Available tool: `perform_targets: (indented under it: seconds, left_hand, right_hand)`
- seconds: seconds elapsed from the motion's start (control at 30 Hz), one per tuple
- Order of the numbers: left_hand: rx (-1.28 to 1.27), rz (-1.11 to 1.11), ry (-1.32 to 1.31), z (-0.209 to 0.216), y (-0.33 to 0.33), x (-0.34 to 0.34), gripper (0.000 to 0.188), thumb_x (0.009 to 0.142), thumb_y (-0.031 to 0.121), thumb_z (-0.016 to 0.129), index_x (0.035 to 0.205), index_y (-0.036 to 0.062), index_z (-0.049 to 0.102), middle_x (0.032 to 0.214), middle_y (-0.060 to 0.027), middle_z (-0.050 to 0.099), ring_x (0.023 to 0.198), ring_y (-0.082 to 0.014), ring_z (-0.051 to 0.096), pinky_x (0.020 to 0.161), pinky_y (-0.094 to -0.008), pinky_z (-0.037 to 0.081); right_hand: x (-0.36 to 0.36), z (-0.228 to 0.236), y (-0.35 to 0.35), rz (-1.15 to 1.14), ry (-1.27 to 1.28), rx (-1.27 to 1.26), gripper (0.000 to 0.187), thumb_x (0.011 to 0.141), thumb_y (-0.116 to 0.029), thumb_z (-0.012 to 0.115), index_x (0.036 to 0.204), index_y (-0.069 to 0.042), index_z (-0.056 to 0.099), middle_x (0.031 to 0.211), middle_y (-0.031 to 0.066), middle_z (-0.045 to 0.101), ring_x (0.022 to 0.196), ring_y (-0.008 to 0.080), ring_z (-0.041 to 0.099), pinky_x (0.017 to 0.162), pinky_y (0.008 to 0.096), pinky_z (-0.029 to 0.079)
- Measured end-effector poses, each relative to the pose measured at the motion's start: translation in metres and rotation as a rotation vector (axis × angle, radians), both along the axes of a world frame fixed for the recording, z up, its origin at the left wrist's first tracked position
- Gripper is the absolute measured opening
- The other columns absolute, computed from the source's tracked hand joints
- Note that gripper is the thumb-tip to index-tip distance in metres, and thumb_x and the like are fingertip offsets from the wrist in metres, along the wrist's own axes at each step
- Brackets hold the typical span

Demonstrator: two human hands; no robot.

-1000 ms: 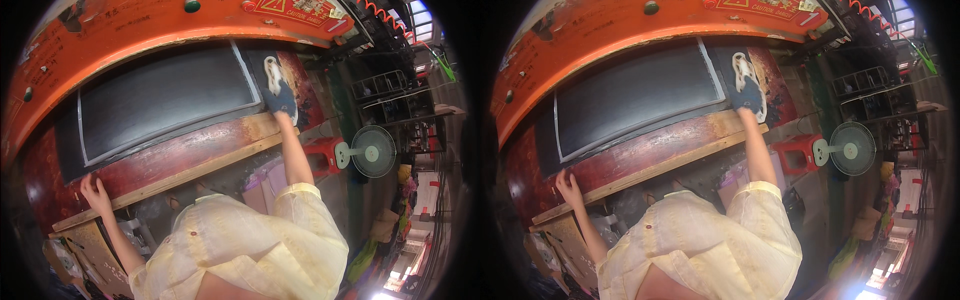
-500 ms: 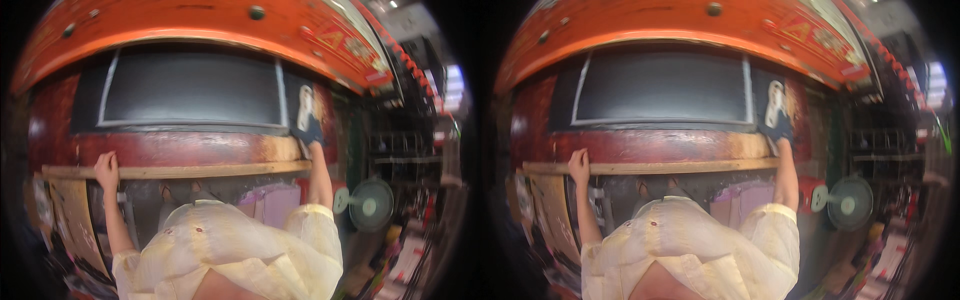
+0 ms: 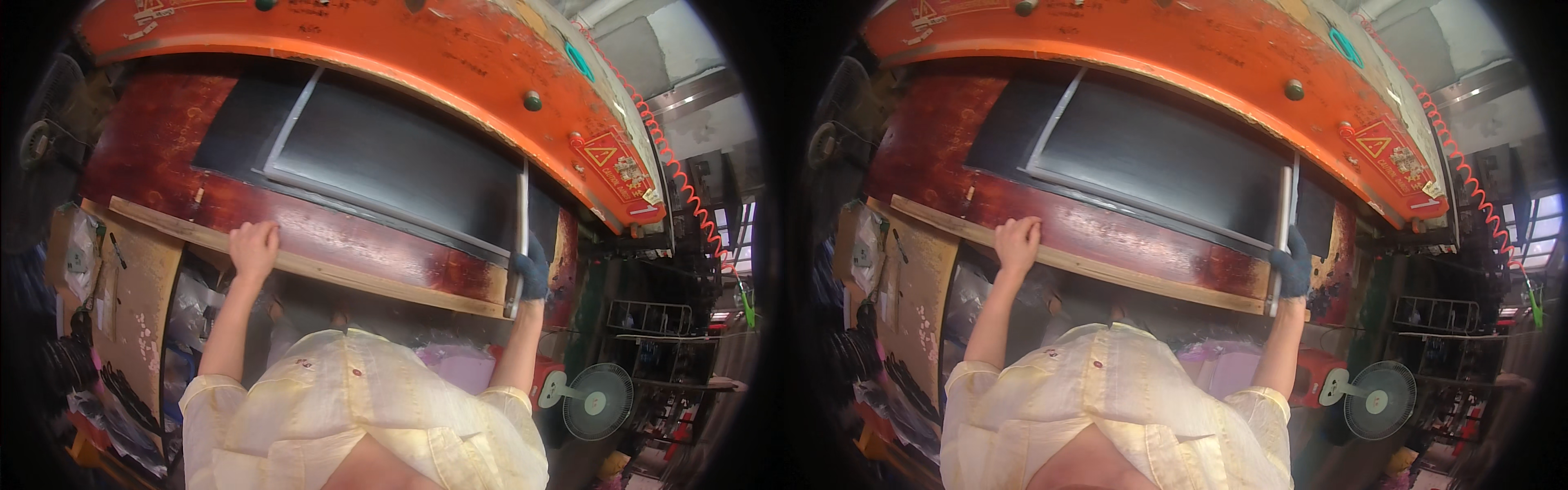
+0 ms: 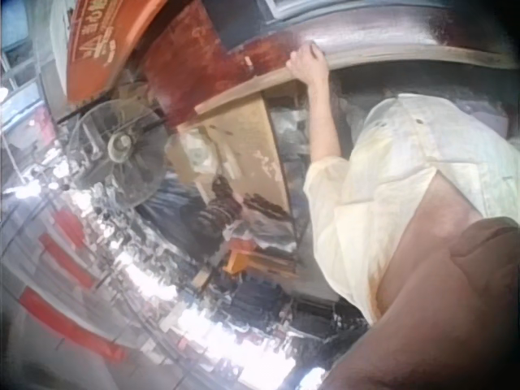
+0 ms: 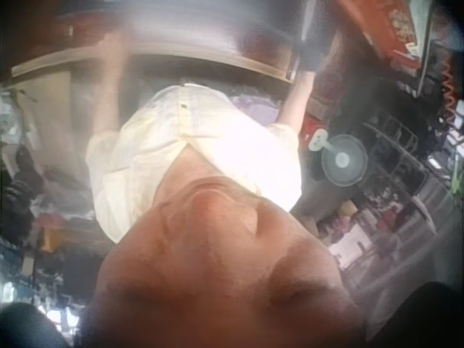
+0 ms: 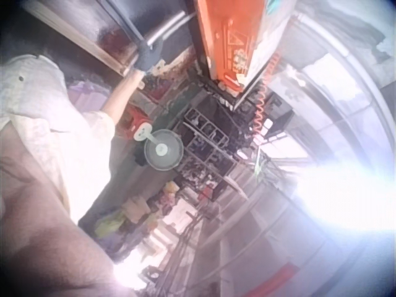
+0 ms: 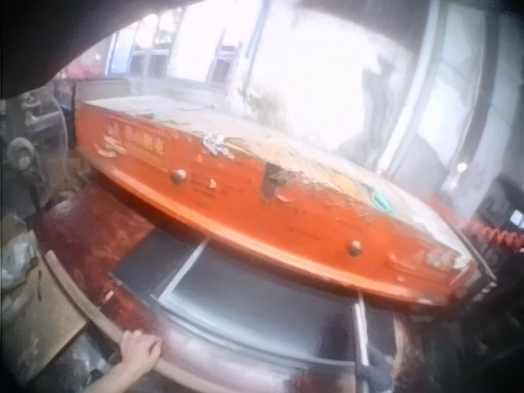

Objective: The person cleans a metal machine part with a cloth, then places a white plastic piece on the machine bed. They handle a black sheet, align it on the machine, and press it into place. The person repeatedly wipes the machine bed and adjusts the white plastic piece.

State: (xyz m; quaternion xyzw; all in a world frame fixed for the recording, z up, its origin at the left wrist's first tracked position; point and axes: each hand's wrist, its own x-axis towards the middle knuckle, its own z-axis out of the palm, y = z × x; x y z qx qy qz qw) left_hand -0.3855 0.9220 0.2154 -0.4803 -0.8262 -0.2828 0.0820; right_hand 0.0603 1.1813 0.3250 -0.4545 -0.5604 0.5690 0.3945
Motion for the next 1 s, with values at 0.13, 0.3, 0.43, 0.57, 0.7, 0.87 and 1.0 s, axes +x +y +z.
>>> perform_targets:
  seconds: [0.13,0.3,0.43,0.57,0.7,0.87,1.0]
  left_hand:
    - [-0.024,-0.095,-0.035,-0.003,-0.002,-0.009,0.007,0.08,0.021,0.063,0.08,0.0167,0.069,0.078,-0.0008,0.068,0.073,-0.0221,0.06,0.065,-0.0389,0.042]
    - [0.046,-0.178,-0.112,-0.005,-0.004,-0.016,0.007,0.079,0.021,0.062,0.075,0.017,0.066,0.075,-0.0007,0.066,0.072,-0.022,0.06,0.064,-0.0392,0.043]
    - [0.022,-0.202,-0.098,-0.006,-0.006,-0.018,0.005,0.077,0.022,0.063,0.074,0.0181,0.064,0.072,0.0002,0.063,0.072,-0.021,0.06,0.064,-0.0384,0.044]
    - [-0.034,-0.235,-0.129,-0.008,-0.005,-0.021,0.003,0.077,0.022,0.064,0.075,0.0196,0.065,0.072,0.0011,0.062,0.073,-0.0205,0.06,0.064,-0.038,0.044]
    - [0.061,-0.254,-0.157,-0.009,-0.002,-0.023,0.003,0.077,0.021,0.064,0.079,0.0201,0.067,0.072,0.0017,0.061,0.073,-0.0199,0.059,0.063,-0.0365,0.045]
    - [0.088,-0.328,-0.132,-0.01,0.011,-0.034,0.008,0.075,0.026,0.066,0.074,0.0182,0.065,0.071,0.0003,0.06,0.072,-0.0201,0.059,0.061,-0.0363,0.047]
    - [0.11,-0.409,-0.175,-0.007,0.034,-0.045,0.016,0.073,0.033,0.068,0.074,0.0168,0.066,0.075,-0.0007,0.06,0.075,-0.0208,0.059,0.063,-0.0363,0.049]
  right_hand:
    - [-0.12,0.011,-0.021,0.1,-0.203,-0.04,0.076,0.068,-0.015,0.075,0.136,0.003,0.047,0.127,0.0155,0.057,0.113,0.0238,0.057,0.094,0.0331,0.047]
    - [-0.281,0.015,-0.038,0.237,-0.772,0.349,0.079,0.059,-0.034,0.084,0.128,-0.004,0.058,0.126,0.021,0.058,0.117,0.0305,0.056,0.1,0.0357,0.043]
    - [-0.377,0.015,-0.045,0.161,-1.04,0.456,0.081,0.06,-0.047,0.08,0.128,-0.008,0.059,0.134,0.0187,0.052,0.12,0.0337,0.053,0.101,0.0389,0.042]
    - [-0.439,0.02,-0.037,0.026,-1.036,0.336,0.081,0.06,-0.055,0.075,0.13,-0.016,0.059,0.138,0.0165,0.05,0.122,0.0329,0.052,0.102,0.0386,0.042]
    - [-0.486,-0.01,-0.038,-0.101,-1.283,0.489,0.081,0.061,-0.064,0.067,0.127,-0.018,0.06,0.139,0.0142,0.049,0.122,0.0325,0.052,0.104,0.0368,0.039]
    - [-0.459,-0.037,0.012,0.086,-0.939,0.528,0.067,0.072,-0.057,0.064,0.118,-0.008,0.063,0.132,0.0192,0.053,0.124,0.034,0.048,0.102,0.0389,0.04]
    - [-0.387,-0.05,0.031,-0.121,-0.391,0.376,0.041,0.084,-0.033,0.065,0.106,0.002,0.065,0.097,0.0153,0.066,0.089,0.024,0.063,0.076,0.0326,0.05]
